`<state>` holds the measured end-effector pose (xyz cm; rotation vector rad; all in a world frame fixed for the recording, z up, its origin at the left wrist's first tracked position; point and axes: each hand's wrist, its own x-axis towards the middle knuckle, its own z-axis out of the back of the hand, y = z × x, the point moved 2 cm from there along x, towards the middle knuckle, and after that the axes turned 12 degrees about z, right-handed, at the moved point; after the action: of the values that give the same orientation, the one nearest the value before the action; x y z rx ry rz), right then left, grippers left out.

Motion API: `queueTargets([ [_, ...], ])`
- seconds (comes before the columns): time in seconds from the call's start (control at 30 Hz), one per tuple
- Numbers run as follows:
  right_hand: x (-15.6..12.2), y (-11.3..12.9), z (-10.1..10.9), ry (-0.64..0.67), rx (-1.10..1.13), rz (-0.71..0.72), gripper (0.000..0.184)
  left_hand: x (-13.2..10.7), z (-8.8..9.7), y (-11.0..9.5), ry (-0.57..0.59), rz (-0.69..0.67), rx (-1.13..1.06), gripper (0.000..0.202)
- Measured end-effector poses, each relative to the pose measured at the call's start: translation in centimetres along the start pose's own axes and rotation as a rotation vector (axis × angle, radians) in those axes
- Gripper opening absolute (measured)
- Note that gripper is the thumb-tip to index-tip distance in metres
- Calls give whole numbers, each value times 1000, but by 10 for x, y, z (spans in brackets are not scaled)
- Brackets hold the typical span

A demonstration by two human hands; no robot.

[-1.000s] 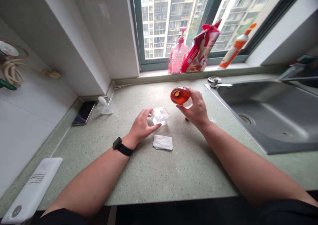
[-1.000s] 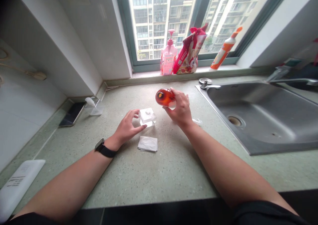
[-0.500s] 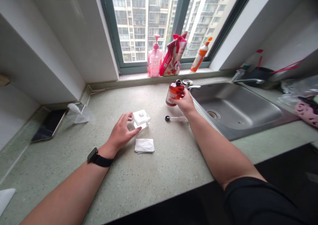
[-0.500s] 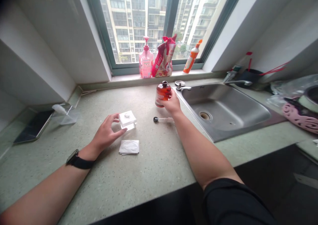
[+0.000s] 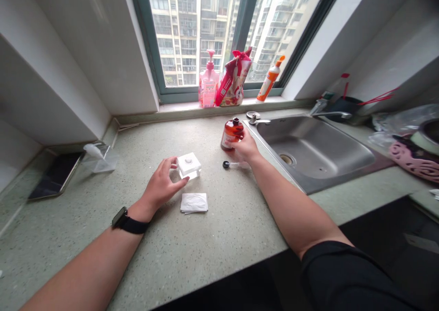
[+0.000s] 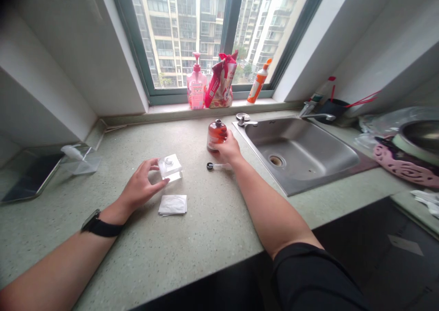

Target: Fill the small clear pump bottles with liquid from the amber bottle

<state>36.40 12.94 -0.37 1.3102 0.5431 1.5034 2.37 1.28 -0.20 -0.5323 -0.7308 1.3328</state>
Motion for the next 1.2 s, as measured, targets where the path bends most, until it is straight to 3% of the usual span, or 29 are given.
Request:
queueTargets([
  [0.23,0,3,5,-68,-83,11,85,-1,-1,1,-4,-26,-23,59],
  [0.33,3,23,15,-235,-133,77,84,-1,-2,2,-8,-26,-24,61],
  [0.4,-2,48,17,-295,-80,215,64,-1,-3,2,-10,-23,-24,63],
  [0.5,-25,97,11,-166,43,488,27,-1,-3,1,-1,-24,-35,62],
  [0.57,-48,126,4,-59,119,556,10,-2,-3,0,1,-21,-41,62],
  [0.7,-85,157,-20,401,146,651,11,-2,-3,0,-20,-16,-55,64],
  [0.8,-99,155,-39,774,-54,668,10,-2,-3,1,-42,-11,-58,64],
  [0.9,-104,143,-50,977,-334,564,9,-2,-3,2,-57,4,-56,64],
  [1.03,-110,134,-58,1082,-510,485,14,-1,-3,4,-50,20,-57,65],
  [1.2,-117,134,-68,1115,-488,523,7,-1,-4,5,-55,20,-71,64],
])
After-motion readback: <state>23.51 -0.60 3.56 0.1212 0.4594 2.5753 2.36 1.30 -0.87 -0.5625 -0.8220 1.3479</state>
